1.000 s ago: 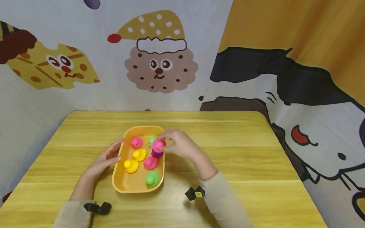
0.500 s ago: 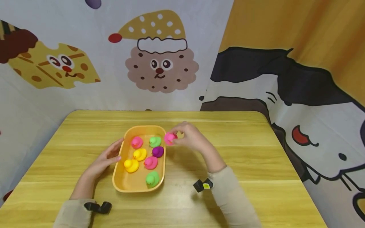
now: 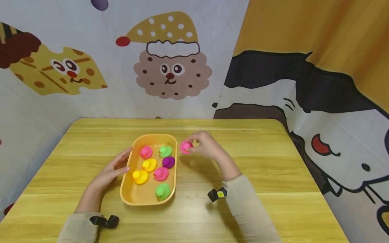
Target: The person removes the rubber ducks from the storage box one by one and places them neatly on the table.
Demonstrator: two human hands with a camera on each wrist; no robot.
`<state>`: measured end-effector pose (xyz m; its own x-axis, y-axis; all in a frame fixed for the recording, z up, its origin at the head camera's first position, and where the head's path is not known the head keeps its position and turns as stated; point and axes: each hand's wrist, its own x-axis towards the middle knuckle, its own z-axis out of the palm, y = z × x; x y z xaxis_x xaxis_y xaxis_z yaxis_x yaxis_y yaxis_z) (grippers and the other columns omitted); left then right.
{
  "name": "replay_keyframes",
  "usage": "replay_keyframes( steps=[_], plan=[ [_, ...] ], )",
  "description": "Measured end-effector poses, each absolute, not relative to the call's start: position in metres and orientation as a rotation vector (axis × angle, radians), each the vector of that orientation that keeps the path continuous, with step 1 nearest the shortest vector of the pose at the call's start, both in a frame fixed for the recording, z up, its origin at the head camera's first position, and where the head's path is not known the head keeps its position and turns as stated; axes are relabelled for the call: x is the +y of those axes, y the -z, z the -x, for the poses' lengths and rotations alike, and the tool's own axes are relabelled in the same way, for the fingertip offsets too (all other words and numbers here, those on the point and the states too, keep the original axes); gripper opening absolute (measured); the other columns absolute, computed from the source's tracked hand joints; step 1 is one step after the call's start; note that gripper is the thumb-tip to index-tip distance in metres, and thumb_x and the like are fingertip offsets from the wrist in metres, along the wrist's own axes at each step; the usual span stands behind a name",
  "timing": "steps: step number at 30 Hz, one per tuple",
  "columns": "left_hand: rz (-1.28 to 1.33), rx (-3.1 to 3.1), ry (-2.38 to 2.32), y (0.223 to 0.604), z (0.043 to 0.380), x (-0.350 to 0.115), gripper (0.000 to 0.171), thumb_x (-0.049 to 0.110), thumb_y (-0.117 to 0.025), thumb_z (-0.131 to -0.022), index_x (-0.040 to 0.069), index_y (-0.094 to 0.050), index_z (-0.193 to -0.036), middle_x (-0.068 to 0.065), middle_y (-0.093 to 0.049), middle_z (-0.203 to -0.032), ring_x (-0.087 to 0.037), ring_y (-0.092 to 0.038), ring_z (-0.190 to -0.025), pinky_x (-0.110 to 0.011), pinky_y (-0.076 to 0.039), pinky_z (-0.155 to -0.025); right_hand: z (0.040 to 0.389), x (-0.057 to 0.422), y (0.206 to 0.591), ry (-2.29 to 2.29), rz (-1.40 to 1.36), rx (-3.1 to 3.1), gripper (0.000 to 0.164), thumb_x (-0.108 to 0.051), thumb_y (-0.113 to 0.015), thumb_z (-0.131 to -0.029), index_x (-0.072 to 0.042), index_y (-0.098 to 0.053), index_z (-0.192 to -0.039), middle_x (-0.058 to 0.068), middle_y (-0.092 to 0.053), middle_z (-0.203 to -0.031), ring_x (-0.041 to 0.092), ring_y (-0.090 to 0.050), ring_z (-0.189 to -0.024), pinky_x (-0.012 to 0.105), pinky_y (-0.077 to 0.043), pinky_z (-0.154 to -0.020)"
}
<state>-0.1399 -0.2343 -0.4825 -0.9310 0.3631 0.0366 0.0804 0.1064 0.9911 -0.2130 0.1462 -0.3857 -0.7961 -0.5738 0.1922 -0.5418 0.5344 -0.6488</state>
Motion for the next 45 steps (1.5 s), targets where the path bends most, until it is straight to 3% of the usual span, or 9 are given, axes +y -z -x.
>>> replay_keyframes(
  steps=[6, 11, 16, 24, 30, 36, 45],
  plan=[
    [-0.439, 2.160, -1.910, 0.483, 0.140, -0.235, 0.068, 0.003, -0.057, -0.093, 0.013, -0.025, -0.153, -0.017, -0.026, -0.154, -0.038, -0.027, -0.136, -0.021, -0.032, -0.098, 0.217, 0.148, 0.395, 1.138, 0.979, 2.681, 0.024, -0.004, -0.078, -0.077, -0.006, -0.074, -0.100, -0.002, -0.067, -0.087, 0.033, -0.059, -0.089, 0.048, -0.046, -0.078],
    [-0.430, 2.158, -1.909, 0.482, 0.140, -0.235, 0.068, 0.004, -0.058, -0.093, 0.013, -0.025, -0.152, -0.017, -0.026, -0.153, -0.038, -0.028, -0.135, -0.022, -0.032, -0.098, 0.219, 0.147, 0.402, 1.146, 0.955, 2.678, 0.024, -0.003, -0.078, -0.076, -0.005, -0.074, -0.100, -0.003, -0.067, -0.087, 0.034, -0.058, -0.089, 0.043, -0.046, -0.078],
    [-0.424, 2.163, -1.904, 0.481, 0.140, -0.235, 0.068, 0.004, -0.058, -0.093, 0.013, -0.025, -0.152, -0.017, -0.027, -0.153, -0.038, -0.028, -0.135, -0.022, -0.034, -0.098, 0.220, 0.147, 0.409, 1.157, 0.907, 2.665, 0.024, -0.004, -0.077, -0.076, -0.007, -0.074, -0.099, -0.003, -0.066, -0.087, 0.034, -0.057, -0.091, 0.046, -0.045, -0.080],
    [-0.409, 2.164, -1.900, 0.481, 0.139, -0.235, 0.068, 0.004, -0.058, -0.093, 0.013, -0.024, -0.153, -0.018, -0.026, -0.153, -0.039, -0.028, -0.135, -0.053, -0.023, -0.105, 0.222, 0.147, 0.422, 1.129, 0.867, 2.666, 0.023, -0.006, -0.077, -0.075, -0.009, -0.074, -0.098, -0.006, -0.065, -0.085, 0.031, -0.057, -0.089, 0.037, -0.043, -0.077],
    [-0.397, 2.181, -1.887, 0.481, 0.139, -0.235, 0.068, 0.004, -0.057, -0.094, 0.013, -0.025, -0.152, -0.017, -0.028, -0.153, -0.038, -0.029, -0.135, -0.048, -0.026, -0.105, 0.223, 0.147, 0.430, 1.144, 0.826, 2.659, 0.023, -0.005, -0.077, -0.076, -0.009, -0.074, -0.098, -0.005, -0.065, -0.085, 0.029, -0.056, -0.087, 0.037, -0.043, -0.076],
    [-0.408, 2.162, -1.911, 0.480, 0.139, -0.234, 0.068, 0.004, -0.057, -0.093, 0.012, -0.025, -0.152, -0.019, -0.027, -0.153, -0.041, -0.027, -0.135, -0.058, -0.020, -0.105, 0.224, 0.148, 0.435, 1.126, 0.797, 2.660, 0.023, -0.006, -0.077, -0.077, -0.010, -0.074, -0.100, -0.006, -0.065, -0.086, 0.025, -0.054, -0.086, 0.036, -0.042, -0.075],
    [-0.405, 2.157, -1.915, 0.481, 0.139, -0.233, 0.068, 0.004, -0.057, -0.093, 0.012, -0.025, -0.152, -0.019, -0.027, -0.153, -0.040, -0.028, -0.135, -0.058, -0.019, -0.105, 0.223, 0.149, 0.438, 1.134, 0.753, 2.652, 0.023, -0.006, -0.077, -0.077, -0.009, -0.074, -0.099, -0.004, -0.065, -0.088, 0.028, -0.054, -0.085, 0.036, -0.043, -0.074]
  ],
)
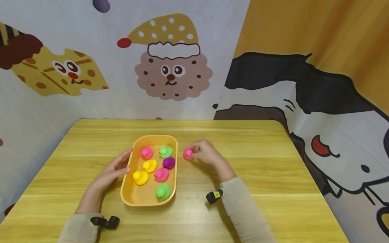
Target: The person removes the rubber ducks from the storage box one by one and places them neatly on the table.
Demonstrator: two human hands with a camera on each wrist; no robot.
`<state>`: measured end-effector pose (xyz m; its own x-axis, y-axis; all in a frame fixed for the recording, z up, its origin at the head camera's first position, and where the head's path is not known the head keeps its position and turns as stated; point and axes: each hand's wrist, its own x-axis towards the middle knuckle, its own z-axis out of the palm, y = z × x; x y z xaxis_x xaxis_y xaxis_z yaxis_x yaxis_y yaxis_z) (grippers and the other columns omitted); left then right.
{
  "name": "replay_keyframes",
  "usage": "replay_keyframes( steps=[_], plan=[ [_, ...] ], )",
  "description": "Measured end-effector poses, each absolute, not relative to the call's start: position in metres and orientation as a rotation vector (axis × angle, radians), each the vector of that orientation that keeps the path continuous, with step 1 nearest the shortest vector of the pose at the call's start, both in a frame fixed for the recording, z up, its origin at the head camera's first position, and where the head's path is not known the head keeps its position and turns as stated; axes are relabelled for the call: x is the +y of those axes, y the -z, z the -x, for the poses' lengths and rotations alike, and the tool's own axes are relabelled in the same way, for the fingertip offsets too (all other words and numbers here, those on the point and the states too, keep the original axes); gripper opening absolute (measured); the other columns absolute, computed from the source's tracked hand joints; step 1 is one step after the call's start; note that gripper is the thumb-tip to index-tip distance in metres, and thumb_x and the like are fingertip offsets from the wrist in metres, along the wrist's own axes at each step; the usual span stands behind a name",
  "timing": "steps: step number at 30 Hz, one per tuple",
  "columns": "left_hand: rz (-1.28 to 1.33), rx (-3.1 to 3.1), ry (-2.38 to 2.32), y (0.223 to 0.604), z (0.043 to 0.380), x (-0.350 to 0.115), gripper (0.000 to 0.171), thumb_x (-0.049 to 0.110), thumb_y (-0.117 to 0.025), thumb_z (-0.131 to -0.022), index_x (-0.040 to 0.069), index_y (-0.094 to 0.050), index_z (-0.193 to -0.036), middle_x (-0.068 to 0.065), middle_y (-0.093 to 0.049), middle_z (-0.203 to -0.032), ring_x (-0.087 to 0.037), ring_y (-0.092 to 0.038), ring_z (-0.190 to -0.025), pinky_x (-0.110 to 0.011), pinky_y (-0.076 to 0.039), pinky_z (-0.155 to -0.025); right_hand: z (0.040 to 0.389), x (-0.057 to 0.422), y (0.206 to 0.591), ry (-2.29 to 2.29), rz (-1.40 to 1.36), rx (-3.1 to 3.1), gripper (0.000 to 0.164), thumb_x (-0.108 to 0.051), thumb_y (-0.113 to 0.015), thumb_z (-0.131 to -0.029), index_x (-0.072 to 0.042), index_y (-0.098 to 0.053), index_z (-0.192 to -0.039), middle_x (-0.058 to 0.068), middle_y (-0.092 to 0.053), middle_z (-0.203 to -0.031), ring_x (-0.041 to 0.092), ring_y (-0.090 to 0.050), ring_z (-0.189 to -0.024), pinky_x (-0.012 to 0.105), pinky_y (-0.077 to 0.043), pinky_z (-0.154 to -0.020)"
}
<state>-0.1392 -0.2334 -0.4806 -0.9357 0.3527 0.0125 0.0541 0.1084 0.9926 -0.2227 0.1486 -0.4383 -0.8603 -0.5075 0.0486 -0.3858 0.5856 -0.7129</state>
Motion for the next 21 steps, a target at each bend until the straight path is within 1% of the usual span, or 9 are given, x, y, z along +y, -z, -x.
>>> replay_keyframes(
  steps=[5, 10, 13, 17, 19, 21],
  plan=[
    [-0.402, 2.153, -1.915, 0.4804, 0.1393, -0.2337, 0.068, 0.004, -0.057, -0.093, 0.012, -0.025, -0.152, -0.018, -0.026, -0.153, -0.040, -0.027, -0.136, -0.057, -0.019, -0.106, 0.2227, 0.1493, 0.4411, 1.143, 0.749, 2.650, 0.024, -0.006, -0.078, -0.076, -0.009, -0.074, -0.100, -0.003, -0.068, -0.093, 0.028, -0.055, -0.088, 0.036, -0.043, -0.077],
    [-0.408, 2.161, -1.909, 0.4794, 0.1404, -0.2337, 0.068, 0.004, -0.057, -0.093, 0.013, -0.025, -0.152, -0.018, -0.026, -0.153, -0.039, -0.027, -0.135, -0.054, -0.020, -0.106, 0.2228, 0.1498, 0.4427, 1.167, 0.737, 2.648, 0.026, -0.006, -0.079, -0.076, -0.009, -0.074, -0.101, -0.003, -0.068, -0.094, 0.028, -0.055, -0.087, 0.036, -0.043, -0.077],
    [-0.408, 2.173, -1.896, 0.4795, 0.1410, -0.2341, 0.068, 0.005, -0.057, -0.093, 0.014, -0.025, -0.152, -0.017, -0.027, -0.153, -0.038, -0.028, -0.135, -0.042, -0.027, -0.106, 0.2231, 0.1502, 0.4444, 1.174, 0.733, 2.653, 0.026, -0.006, -0.079, -0.076, -0.009, -0.073, -0.101, -0.003, -0.068, -0.093, 0.024, -0.054, -0.082, 0.035, -0.044, -0.074],
    [-0.409, 2.174, -1.894, 0.4804, 0.1412, -0.2346, 0.068, 0.004, -0.057, -0.094, 0.014, -0.026, -0.152, -0.017, -0.027, -0.153, -0.038, -0.028, -0.135, -0.024, -0.032, -0.099, 0.2234, 0.1502, 0.4470, 1.173, 0.737, 2.662, 0.026, -0.006, -0.079, -0.075, -0.010, -0.073, -0.101, -0.004, -0.067, -0.091, 0.020, -0.053, -0.078, 0.034, -0.044, -0.072],
    [-0.408, 2.171, -1.895, 0.4809, 0.1411, -0.2347, 0.068, 0.004, -0.057, -0.094, 0.014, -0.026, -0.152, -0.017, -0.027, -0.153, -0.038, -0.028, -0.135, -0.021, -0.032, -0.098, 0.2233, 0.1502, 0.4483, 1.167, 0.739, 2.667, 0.026, -0.006, -0.079, -0.076, -0.010, -0.073, -0.101, -0.005, -0.067, -0.091, 0.019, -0.052, -0.077, 0.034, -0.044, -0.071],
    [-0.404, 2.171, -1.893, 0.4812, 0.1408, -0.2348, 0.068, 0.005, -0.057, -0.094, 0.014, -0.025, -0.152, -0.017, -0.027, -0.153, -0.038, -0.027, -0.136, -0.024, -0.031, -0.100, 0.2230, 0.1502, 0.4488, 1.158, 0.728, 2.671, 0.026, -0.007, -0.079, -0.076, -0.011, -0.073, -0.101, -0.006, -0.066, -0.090, 0.017, -0.051, -0.077, 0.033, -0.044, -0.070]
  ],
)
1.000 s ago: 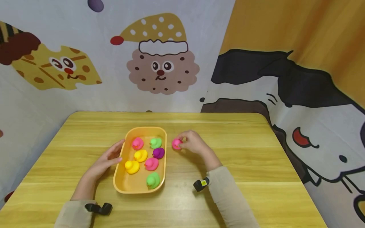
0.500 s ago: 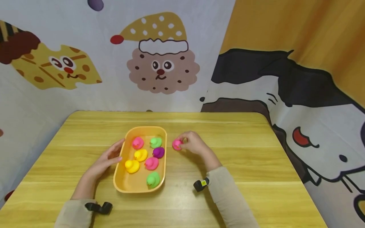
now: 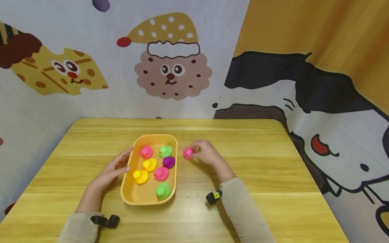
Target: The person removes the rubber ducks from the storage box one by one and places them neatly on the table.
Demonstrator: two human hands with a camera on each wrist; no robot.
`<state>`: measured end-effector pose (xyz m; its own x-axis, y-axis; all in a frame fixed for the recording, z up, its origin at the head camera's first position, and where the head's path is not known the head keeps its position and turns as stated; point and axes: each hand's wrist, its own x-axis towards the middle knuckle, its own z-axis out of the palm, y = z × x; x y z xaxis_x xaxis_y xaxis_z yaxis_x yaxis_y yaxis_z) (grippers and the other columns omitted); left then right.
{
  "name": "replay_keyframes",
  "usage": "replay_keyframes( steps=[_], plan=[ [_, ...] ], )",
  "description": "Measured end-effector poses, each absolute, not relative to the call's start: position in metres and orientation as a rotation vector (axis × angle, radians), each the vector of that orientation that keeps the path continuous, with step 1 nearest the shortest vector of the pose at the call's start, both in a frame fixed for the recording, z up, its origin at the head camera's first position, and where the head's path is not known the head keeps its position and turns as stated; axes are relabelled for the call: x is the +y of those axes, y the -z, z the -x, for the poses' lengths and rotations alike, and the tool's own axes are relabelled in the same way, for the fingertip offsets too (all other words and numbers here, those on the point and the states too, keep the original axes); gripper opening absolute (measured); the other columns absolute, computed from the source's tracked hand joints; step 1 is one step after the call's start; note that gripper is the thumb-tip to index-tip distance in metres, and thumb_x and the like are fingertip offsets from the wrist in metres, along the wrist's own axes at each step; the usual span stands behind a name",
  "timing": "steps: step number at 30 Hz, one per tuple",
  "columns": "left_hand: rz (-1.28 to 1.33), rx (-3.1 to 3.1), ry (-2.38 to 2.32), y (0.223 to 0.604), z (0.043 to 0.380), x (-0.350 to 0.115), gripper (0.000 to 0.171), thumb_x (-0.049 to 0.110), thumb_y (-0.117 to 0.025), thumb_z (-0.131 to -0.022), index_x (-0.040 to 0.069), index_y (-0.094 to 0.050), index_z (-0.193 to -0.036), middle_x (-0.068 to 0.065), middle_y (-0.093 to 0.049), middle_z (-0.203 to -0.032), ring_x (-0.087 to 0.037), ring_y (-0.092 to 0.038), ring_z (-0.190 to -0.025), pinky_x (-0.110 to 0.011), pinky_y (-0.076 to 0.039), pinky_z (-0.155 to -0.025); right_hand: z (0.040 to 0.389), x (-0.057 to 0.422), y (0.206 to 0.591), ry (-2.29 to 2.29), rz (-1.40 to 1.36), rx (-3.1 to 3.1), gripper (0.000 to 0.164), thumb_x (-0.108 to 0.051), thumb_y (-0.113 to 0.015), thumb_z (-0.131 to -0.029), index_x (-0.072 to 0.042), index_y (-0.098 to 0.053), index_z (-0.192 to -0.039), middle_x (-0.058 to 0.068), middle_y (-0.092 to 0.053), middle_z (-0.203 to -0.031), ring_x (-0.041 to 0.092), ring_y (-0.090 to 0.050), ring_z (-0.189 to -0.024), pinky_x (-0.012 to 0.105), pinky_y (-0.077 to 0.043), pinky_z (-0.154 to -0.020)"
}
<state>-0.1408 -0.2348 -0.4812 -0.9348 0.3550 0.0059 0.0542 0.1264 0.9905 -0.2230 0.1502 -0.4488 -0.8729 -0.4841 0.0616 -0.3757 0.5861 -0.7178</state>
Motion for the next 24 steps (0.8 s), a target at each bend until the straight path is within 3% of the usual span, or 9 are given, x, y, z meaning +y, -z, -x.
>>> replay_keyframes(
  steps=[4, 11, 17, 24],
  plan=[
    [-0.407, 2.170, -1.892, 0.481, 0.141, -0.235, 0.068, 0.004, -0.057, -0.094, 0.014, -0.025, -0.152, -0.017, -0.027, -0.153, -0.038, -0.028, -0.136, -0.028, -0.031, -0.102, 0.221, 0.150, 0.445, 1.154, 0.698, 2.688, 0.029, -0.010, -0.080, -0.076, -0.011, -0.072, -0.104, -0.005, -0.065, -0.089, 0.019, -0.052, -0.079, 0.035, -0.044, -0.072],
    [-0.407, 2.160, -1.910, 0.482, 0.141, -0.235, 0.068, 0.004, -0.058, -0.093, 0.013, -0.025, -0.152, -0.018, -0.026, -0.153, -0.040, -0.027, -0.135, -0.056, -0.020, -0.106, 0.212, 0.147, 0.429, 1.188, 0.677, 2.737, 0.034, -0.016, -0.078, -0.080, -0.006, -0.069, -0.112, 0.001, -0.065, -0.095, 0.028, -0.052, -0.087, 0.037, -0.042, -0.072],
    [-0.406, 2.158, -1.914, 0.483, 0.140, -0.235, 0.068, 0.004, -0.057, -0.094, 0.012, -0.025, -0.153, -0.019, -0.026, -0.153, -0.040, -0.027, -0.135, -0.057, -0.018, -0.106, 0.199, 0.138, 0.415, 1.274, 0.712, 2.728, 0.033, -0.017, -0.079, -0.080, -0.007, -0.070, -0.110, 0.006, -0.066, -0.098, 0.037, -0.054, -0.091, 0.043, -0.044, -0.074],
    [-0.407, 2.156, -1.915, 0.483, 0.141, -0.235, 0.068, 0.004, -0.057, -0.094, 0.012, -0.025, -0.152, -0.018, -0.026, -0.153, -0.039, -0.027, -0.135, -0.056, -0.019, -0.106, 0.182, 0.127, 0.406, 1.358, 0.804, 2.707, 0.033, -0.015, -0.082, -0.076, -0.007, -0.071, -0.106, 0.003, -0.065, -0.096, 0.033, -0.054, -0.092, 0.048, -0.046, -0.079]
  ],
)
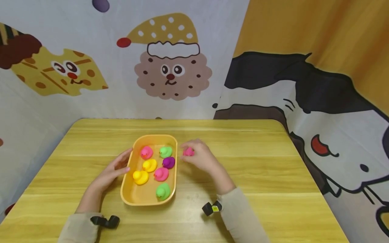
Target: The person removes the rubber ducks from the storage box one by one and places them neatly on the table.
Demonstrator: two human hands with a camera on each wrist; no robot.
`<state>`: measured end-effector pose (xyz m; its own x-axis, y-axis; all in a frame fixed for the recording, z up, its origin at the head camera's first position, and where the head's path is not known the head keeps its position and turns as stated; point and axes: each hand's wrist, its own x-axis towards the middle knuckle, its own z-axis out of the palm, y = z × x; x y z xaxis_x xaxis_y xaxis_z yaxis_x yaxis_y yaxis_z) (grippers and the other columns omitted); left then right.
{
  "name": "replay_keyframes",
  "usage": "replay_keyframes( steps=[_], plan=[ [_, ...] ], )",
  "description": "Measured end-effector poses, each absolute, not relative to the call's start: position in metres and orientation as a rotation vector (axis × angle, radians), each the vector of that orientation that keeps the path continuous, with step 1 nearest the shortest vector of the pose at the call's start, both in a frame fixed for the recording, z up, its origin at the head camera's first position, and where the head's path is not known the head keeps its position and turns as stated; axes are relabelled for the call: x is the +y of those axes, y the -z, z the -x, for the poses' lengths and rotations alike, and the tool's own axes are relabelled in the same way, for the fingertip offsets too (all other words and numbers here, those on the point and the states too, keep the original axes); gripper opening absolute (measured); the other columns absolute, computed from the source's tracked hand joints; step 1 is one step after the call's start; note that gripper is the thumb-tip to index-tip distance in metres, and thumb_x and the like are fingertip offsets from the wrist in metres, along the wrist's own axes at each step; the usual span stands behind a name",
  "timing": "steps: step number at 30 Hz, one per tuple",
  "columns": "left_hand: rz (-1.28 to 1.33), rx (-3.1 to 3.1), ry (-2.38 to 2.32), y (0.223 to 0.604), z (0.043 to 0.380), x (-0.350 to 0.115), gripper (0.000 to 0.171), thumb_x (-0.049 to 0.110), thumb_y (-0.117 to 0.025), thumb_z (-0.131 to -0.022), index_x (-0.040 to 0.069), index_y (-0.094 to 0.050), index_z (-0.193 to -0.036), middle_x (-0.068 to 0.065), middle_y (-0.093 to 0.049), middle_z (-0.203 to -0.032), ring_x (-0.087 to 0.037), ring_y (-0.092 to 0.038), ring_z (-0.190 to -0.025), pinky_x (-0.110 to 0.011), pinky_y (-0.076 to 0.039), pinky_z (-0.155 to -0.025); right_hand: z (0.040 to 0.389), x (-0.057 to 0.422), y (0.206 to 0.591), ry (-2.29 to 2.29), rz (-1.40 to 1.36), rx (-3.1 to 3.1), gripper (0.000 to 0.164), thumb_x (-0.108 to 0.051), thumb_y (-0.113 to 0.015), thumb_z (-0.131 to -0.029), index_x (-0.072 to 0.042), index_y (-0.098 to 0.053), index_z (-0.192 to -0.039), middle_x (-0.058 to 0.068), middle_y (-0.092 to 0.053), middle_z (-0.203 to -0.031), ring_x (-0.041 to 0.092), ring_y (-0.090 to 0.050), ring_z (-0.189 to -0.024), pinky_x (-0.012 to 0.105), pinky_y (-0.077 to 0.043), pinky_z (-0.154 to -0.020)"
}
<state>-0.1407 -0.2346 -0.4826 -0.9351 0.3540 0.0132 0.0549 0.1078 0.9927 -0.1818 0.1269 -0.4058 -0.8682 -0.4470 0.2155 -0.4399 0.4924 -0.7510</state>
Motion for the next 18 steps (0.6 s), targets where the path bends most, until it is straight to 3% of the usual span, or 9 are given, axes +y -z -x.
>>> replay_keyframes(
  steps=[7, 10, 18],
  plan=[
    [-0.407, 2.161, -1.914, 0.483, 0.141, -0.235, 0.068, 0.005, -0.058, -0.094, 0.013, -0.025, -0.152, -0.018, -0.026, -0.153, -0.039, -0.027, -0.135, -0.057, -0.018, -0.106, 0.165, 0.116, 0.401, 1.376, 0.945, 2.643, 0.034, -0.011, -0.082, -0.075, -0.003, -0.071, -0.106, 0.006, -0.066, -0.099, 0.028, -0.055, -0.092, 0.048, -0.048, -0.080],
    [-0.408, 2.164, -1.914, 0.483, 0.141, -0.235, 0.068, 0.005, -0.058, -0.094, 0.013, -0.025, -0.152, -0.018, -0.027, -0.153, -0.039, -0.028, -0.135, -0.057, -0.019, -0.106, 0.159, 0.113, 0.402, 1.315, 1.028, 2.644, 0.032, -0.012, -0.082, -0.076, -0.005, -0.071, -0.105, 0.001, -0.066, -0.100, 0.021, -0.053, -0.092, 0.045, -0.049, -0.079],
    [-0.410, 2.167, -1.912, 0.482, 0.140, -0.234, 0.068, 0.005, -0.058, -0.093, 0.012, -0.025, -0.152, -0.018, -0.027, -0.152, -0.039, -0.028, -0.135, -0.056, -0.018, -0.106, 0.147, 0.102, 0.403, 1.175, 1.170, 2.635, 0.033, -0.016, -0.083, -0.075, -0.007, -0.072, -0.105, -0.002, -0.067, -0.100, 0.018, -0.054, -0.099, 0.035, -0.046, -0.085]
  ],
)
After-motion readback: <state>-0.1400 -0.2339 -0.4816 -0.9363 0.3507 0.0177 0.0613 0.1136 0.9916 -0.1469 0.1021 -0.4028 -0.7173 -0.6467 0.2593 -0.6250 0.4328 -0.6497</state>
